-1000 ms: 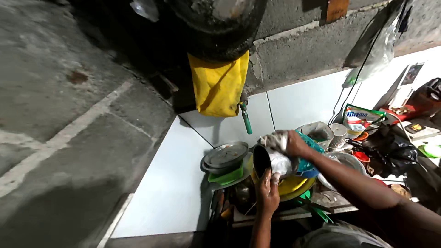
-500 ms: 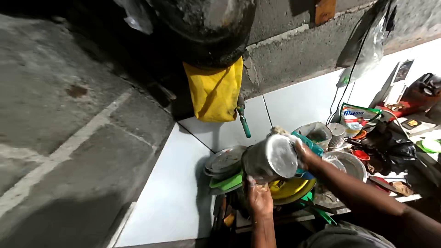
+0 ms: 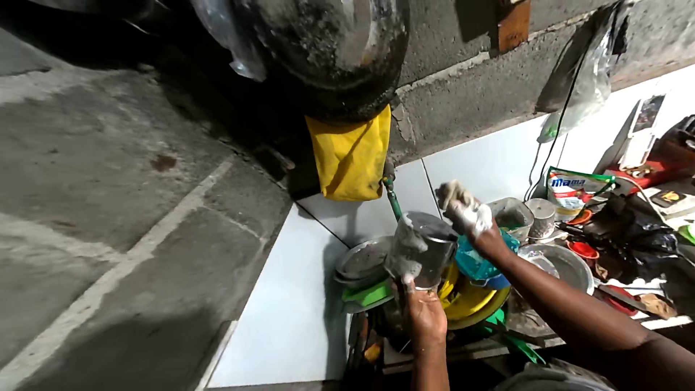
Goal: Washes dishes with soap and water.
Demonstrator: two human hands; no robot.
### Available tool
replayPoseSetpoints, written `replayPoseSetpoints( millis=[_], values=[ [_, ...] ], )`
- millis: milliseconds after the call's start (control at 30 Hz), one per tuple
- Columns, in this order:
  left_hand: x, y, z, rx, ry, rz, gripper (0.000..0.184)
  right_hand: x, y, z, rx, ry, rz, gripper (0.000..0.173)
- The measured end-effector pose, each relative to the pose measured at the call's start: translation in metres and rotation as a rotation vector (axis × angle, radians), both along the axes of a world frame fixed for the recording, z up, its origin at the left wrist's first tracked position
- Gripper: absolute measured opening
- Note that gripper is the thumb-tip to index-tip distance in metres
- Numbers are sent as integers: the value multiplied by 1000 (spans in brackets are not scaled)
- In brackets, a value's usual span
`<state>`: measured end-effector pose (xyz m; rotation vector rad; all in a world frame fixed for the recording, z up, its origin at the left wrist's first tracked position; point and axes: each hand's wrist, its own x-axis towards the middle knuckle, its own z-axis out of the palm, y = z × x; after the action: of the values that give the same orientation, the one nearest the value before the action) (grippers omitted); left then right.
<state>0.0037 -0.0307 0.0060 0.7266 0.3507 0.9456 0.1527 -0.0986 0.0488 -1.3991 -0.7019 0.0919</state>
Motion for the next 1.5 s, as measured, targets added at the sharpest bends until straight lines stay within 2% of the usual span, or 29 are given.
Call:
replayPoseSetpoints(
  millis=[67,100,167,233,300,400,533,600,667,733,767,867,967,1100,1200,1333,1500],
  values=[
    [1,-2,-9,49,13,-43,37,-12,-3,5,-186,-179,102,34],
    [1,-3,-13,65,14,-67,38,-9,-1,7,-233,-174,170,33],
    [3,-7,-12,101,13,-119,41,14,8,11,-301,-43,289,25],
    [1,-10,-11,97,20,-141,33,29,18,3,-341,58,351,24],
    [-1,-4,-11,67,35,-115,26,17,16,-5,-320,-4,305,26],
    [-2,6,-12,40,63,-91,27,-17,5,-1,-266,-198,189,34],
    [-1,-7,-9,-19,101,-108,26,-3,15,11,-402,-165,218,24],
    [6,-5,3,-35,106,-66,29,-8,25,1,-311,-438,114,24],
    [10,-3,17,-69,89,-83,35,-22,27,-32,-165,-735,28,26],
    [10,-2,23,-116,61,-99,39,-40,24,-68,-46,-893,37,24],
    [9,-2,20,-117,42,-113,39,-46,22,-76,-1,-901,27,24],
    [12,-11,13,-139,54,-124,37,-37,25,-58,-74,-711,-4,30],
    [13,-12,15,-175,47,-74,42,-31,34,-45,-113,-505,-55,30],
    [14,-6,23,-135,-2,4,42,-70,21,-57,-30,-458,-89,28],
    [16,-9,12,-152,-38,-48,40,-54,26,-44,-151,-383,-186,31],
    [19,-12,7,-169,-103,-36,38,-23,29,-20,-297,-208,-96,41],
    [18,-23,13,-139,-250,-57,37,-17,8,-8,-237,-202,-179,35]
  ],
)
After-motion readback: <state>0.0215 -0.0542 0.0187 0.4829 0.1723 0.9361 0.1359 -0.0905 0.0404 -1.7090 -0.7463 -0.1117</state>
